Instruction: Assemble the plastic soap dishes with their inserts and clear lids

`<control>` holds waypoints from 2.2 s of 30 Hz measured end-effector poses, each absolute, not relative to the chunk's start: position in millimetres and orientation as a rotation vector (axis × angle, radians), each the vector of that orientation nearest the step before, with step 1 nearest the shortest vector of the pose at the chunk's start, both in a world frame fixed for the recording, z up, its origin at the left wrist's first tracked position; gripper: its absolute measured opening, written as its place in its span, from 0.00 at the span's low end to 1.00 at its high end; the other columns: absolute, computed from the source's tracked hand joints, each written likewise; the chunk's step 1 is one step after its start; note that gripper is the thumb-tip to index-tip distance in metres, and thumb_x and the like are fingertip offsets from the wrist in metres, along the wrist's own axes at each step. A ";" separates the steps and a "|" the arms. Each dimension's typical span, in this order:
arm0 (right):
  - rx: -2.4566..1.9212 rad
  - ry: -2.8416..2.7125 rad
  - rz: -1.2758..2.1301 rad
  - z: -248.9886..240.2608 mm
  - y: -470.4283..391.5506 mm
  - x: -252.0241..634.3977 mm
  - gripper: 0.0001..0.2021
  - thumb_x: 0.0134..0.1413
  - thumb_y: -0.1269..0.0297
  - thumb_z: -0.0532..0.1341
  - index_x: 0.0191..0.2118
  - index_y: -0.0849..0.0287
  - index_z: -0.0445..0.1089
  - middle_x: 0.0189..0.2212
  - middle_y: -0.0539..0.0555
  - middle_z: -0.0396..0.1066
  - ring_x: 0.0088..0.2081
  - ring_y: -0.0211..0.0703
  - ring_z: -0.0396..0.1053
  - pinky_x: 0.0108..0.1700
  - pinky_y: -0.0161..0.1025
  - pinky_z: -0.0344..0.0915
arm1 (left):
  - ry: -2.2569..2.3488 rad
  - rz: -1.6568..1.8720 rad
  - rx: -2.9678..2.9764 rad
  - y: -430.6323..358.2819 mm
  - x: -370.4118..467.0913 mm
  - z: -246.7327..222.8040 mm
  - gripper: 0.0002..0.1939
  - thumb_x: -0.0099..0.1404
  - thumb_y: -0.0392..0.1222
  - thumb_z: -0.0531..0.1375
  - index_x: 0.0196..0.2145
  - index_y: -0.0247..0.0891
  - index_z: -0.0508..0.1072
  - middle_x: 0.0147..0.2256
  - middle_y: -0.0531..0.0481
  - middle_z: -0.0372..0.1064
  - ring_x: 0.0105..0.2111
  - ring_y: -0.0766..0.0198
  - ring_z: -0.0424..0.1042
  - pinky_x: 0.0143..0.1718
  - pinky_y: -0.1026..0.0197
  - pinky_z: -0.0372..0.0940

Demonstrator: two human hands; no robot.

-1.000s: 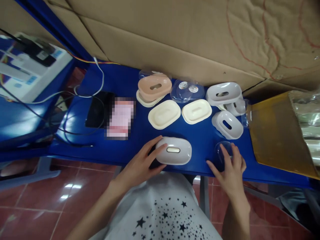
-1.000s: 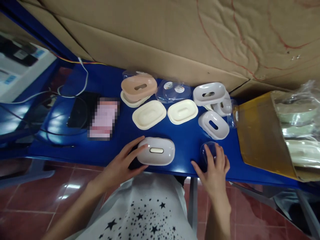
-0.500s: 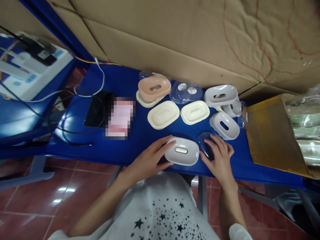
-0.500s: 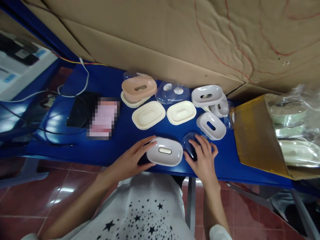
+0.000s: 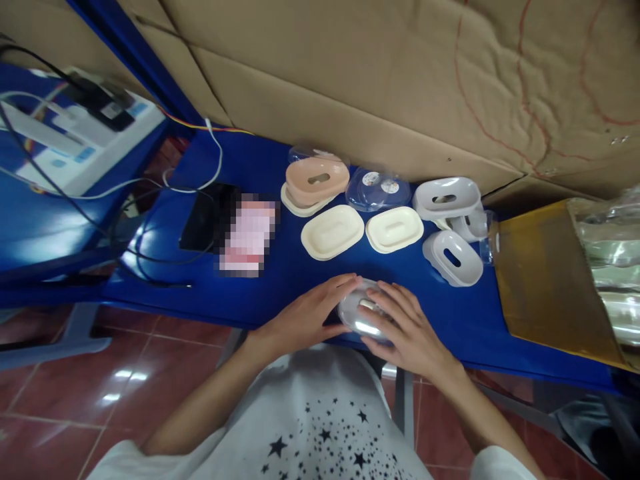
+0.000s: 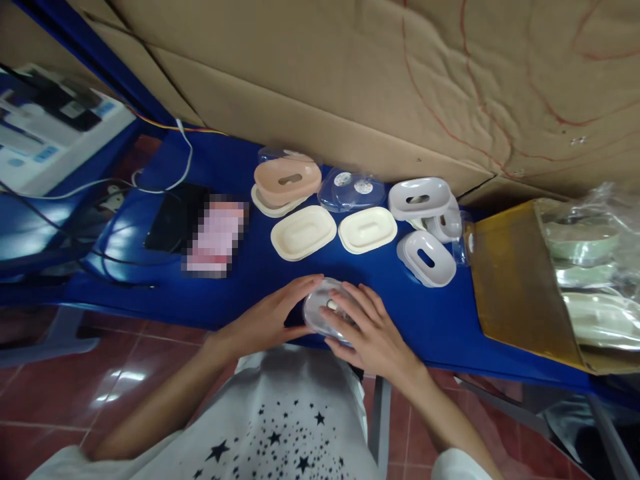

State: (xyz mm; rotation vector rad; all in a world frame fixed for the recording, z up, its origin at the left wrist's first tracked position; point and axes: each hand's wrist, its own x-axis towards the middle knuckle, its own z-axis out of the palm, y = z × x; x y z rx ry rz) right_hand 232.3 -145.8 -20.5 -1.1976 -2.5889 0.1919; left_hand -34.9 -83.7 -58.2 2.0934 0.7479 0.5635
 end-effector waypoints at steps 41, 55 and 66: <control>-1.586 -2.007 -0.036 -35.9 -155.7 301.6 0.27 0.74 0.60 0.61 0.74 0.49 0.61 0.71 0.61 0.65 0.72 0.58 0.62 0.67 0.58 0.64 | 1.375 0.805 2.603 -41.4 -48.3 -72.6 0.09 0.76 0.44 0.63 0.49 0.39 0.75 0.63 0.35 0.71 0.66 0.37 0.68 0.60 0.35 0.72; -1.626 -1.781 -0.265 -25.3 -145.3 328.7 0.14 0.72 0.64 0.65 0.59 0.54 0.77 0.51 0.57 0.83 0.51 0.53 0.80 0.54 0.53 0.72 | 1.182 0.585 2.256 -82.8 -73.9 -71.3 0.27 0.73 0.42 0.65 0.66 0.51 0.65 0.75 0.43 0.54 0.71 0.46 0.63 0.67 0.40 0.69; -1.167 -2.291 0.119 -37.0 -149.5 185.8 0.14 0.73 0.73 0.60 0.60 0.60 0.75 0.55 0.54 0.81 0.58 0.48 0.74 0.61 0.49 0.72 | 1.094 0.483 2.065 -76.0 -89.7 -63.9 0.54 0.68 0.35 0.69 0.78 0.60 0.41 0.77 0.42 0.47 0.76 0.44 0.52 0.73 0.37 0.58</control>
